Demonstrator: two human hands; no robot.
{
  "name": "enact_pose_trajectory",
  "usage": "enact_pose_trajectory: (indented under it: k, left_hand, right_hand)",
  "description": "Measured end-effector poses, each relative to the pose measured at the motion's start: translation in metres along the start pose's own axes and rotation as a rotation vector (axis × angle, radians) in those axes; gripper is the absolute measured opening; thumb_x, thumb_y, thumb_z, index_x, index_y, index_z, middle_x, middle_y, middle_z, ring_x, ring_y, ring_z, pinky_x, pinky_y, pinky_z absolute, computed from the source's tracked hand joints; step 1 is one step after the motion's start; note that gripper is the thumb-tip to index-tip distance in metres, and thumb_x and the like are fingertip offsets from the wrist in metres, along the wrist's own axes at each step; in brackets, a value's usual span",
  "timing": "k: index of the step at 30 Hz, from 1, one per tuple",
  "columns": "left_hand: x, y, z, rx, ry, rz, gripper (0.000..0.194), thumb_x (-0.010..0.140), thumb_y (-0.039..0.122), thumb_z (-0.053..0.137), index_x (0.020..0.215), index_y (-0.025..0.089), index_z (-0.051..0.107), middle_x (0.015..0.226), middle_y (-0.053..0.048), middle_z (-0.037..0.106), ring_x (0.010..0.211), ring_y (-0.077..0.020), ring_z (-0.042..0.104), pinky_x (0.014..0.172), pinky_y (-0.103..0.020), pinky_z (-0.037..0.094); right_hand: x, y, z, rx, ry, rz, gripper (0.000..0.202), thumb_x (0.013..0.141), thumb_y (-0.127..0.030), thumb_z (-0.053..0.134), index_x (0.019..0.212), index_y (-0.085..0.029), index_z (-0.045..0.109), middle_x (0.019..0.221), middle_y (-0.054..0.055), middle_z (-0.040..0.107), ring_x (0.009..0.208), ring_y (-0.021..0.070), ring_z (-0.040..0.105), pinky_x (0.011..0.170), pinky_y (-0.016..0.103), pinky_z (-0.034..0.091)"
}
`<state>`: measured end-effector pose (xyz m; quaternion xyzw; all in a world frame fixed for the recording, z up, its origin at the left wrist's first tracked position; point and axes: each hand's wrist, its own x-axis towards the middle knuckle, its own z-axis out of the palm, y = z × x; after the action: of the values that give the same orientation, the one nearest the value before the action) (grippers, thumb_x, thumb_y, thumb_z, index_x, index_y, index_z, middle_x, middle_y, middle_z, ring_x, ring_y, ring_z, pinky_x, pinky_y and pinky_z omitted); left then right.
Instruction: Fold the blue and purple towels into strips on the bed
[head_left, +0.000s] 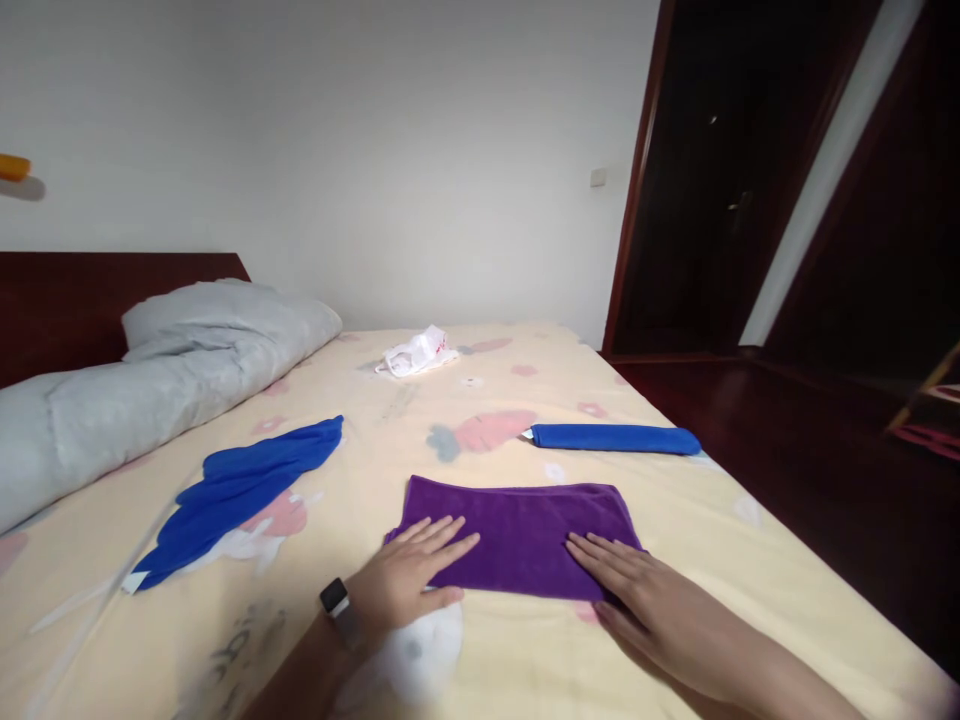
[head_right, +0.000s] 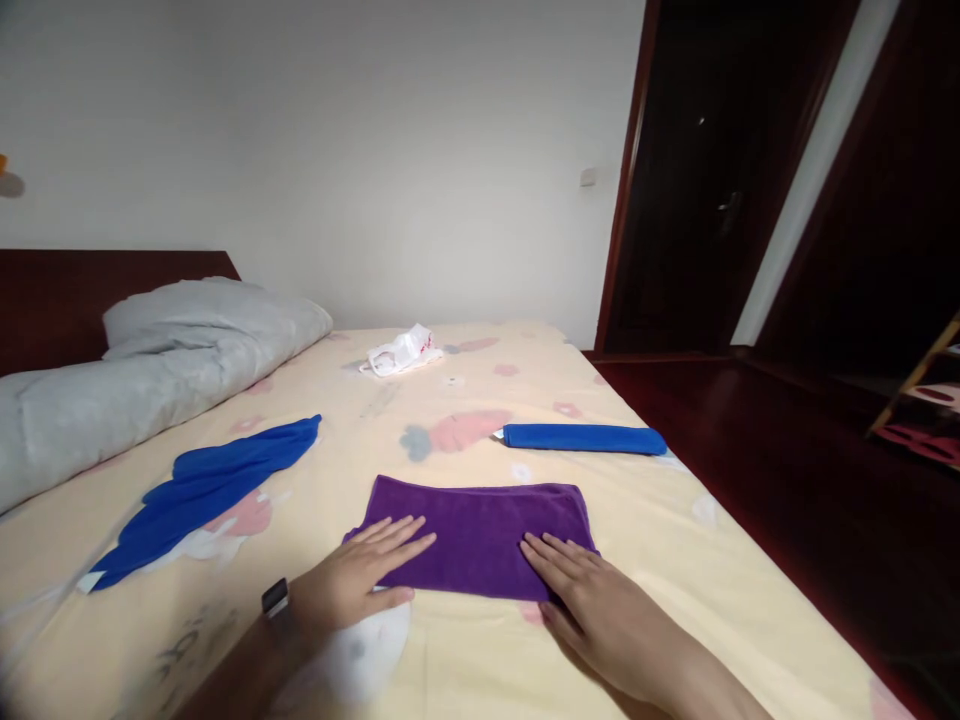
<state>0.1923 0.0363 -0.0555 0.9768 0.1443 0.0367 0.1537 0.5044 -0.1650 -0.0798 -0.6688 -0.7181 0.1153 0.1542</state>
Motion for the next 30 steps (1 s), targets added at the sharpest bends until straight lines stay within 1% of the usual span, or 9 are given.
enact_pose_trajectory:
  k: [4, 7, 11, 14, 16, 18, 21, 24, 30]
  left_hand:
    - [-0.009, -0.014, -0.01, -0.058, -0.074, -0.08, 0.07, 0.094, 0.048, 0.059, 0.156, 0.038, 0.028, 0.164, -0.002, 0.023, 0.151, -0.0301, 0.025, 0.123, -0.052, 0.019]
    - [-0.011, -0.021, -0.017, -0.082, -0.127, -0.092, 0.075, 0.09, 0.039, 0.063, 0.157, 0.036, 0.029, 0.165, -0.002, 0.021, 0.152, -0.0296, 0.021, 0.124, -0.051, 0.016]
    - [-0.014, -0.033, -0.022, -0.176, -0.134, -0.09, 0.084, 0.081, 0.025, 0.067, 0.156, 0.036, 0.032, 0.165, 0.001, 0.024, 0.153, -0.0298, 0.018, 0.125, -0.051, 0.014]
    - [-0.017, -0.043, -0.022, -0.265, -0.116, -0.087, 0.086, 0.076, 0.018, 0.067, 0.155, 0.035, 0.035, 0.164, 0.002, 0.025, 0.153, -0.0296, 0.017, 0.124, -0.049, 0.016]
    - [-0.018, -0.049, -0.022, -0.317, -0.1, -0.088, 0.086, 0.074, 0.015, 0.067, 0.153, 0.034, 0.038, 0.164, 0.002, 0.027, 0.153, -0.0297, 0.018, 0.124, -0.049, 0.017]
    - [-0.019, -0.053, -0.023, -0.386, -0.072, -0.093, 0.081, 0.074, 0.014, 0.066, 0.15, 0.032, 0.045, 0.161, 0.001, 0.033, 0.151, -0.0298, 0.024, 0.124, -0.048, 0.019]
    - [-0.019, -0.057, -0.027, -0.536, 0.04, -0.123, 0.058, 0.078, 0.017, 0.064, 0.135, 0.026, 0.064, 0.148, -0.005, 0.054, 0.141, -0.03, 0.044, 0.119, -0.045, 0.031]
    - [-0.02, -0.062, -0.028, -0.638, 0.156, -0.208, 0.039, 0.081, 0.026, 0.066, 0.119, 0.02, 0.074, 0.13, -0.008, 0.069, 0.126, -0.03, 0.059, 0.108, -0.04, 0.045]
    - [-0.015, -0.069, -0.019, -0.682, 0.289, -0.314, 0.032, 0.082, 0.041, 0.069, 0.101, 0.016, 0.076, 0.099, -0.007, 0.076, 0.096, -0.0262, 0.068, 0.083, -0.032, 0.053]
  right_hand:
    - [-0.009, 0.014, -0.006, -0.062, 0.017, 0.019, 0.059, 0.094, -0.032, 0.051, 0.152, -0.033, 0.04, 0.156, 0.0, 0.039, 0.141, 0.0308, 0.042, 0.117, 0.049, 0.04]
    - [-0.009, 0.018, -0.008, -0.129, 0.08, 0.005, 0.062, 0.086, -0.021, 0.053, 0.147, -0.033, 0.049, 0.154, 0.001, 0.045, 0.139, 0.0313, 0.045, 0.112, 0.046, 0.045]
    - [-0.006, 0.019, -0.009, -0.101, 0.076, 0.034, 0.064, 0.082, -0.02, 0.052, 0.144, -0.032, 0.053, 0.145, 0.004, 0.054, 0.13, 0.0283, 0.054, 0.107, 0.041, 0.048]
    - [-0.006, 0.02, -0.018, 0.0, 0.034, 0.132, 0.069, 0.077, -0.02, 0.055, 0.144, -0.031, 0.053, 0.143, 0.004, 0.057, 0.126, 0.029, 0.057, 0.105, 0.038, 0.048]
    - [-0.008, 0.021, -0.027, 0.094, 0.006, 0.198, 0.066, 0.08, -0.023, 0.054, 0.145, -0.034, 0.052, 0.134, 0.003, 0.064, 0.118, 0.0286, 0.063, 0.097, 0.036, 0.051]
    - [-0.009, 0.022, -0.034, 0.209, 0.001, 0.226, 0.057, 0.085, -0.028, 0.052, 0.141, -0.036, 0.054, 0.12, 0.002, 0.071, 0.102, 0.0263, 0.068, 0.087, 0.033, 0.053]
    - [-0.008, 0.025, -0.04, 0.376, 0.01, 0.217, 0.042, 0.088, -0.033, 0.053, 0.128, -0.031, 0.063, 0.105, 0.001, 0.074, 0.089, 0.0236, 0.067, 0.082, 0.031, 0.052]
    - [-0.005, 0.031, -0.039, 0.551, -0.002, 0.166, 0.036, 0.091, -0.04, 0.054, 0.121, -0.025, 0.068, 0.109, 0.004, 0.072, 0.098, 0.0257, 0.065, 0.089, 0.033, 0.05]
    - [0.002, 0.039, -0.034, 0.747, 0.05, 0.131, 0.047, 0.091, -0.055, 0.056, 0.115, -0.016, 0.068, 0.113, 0.011, 0.07, 0.106, 0.0301, 0.063, 0.098, 0.039, 0.048]
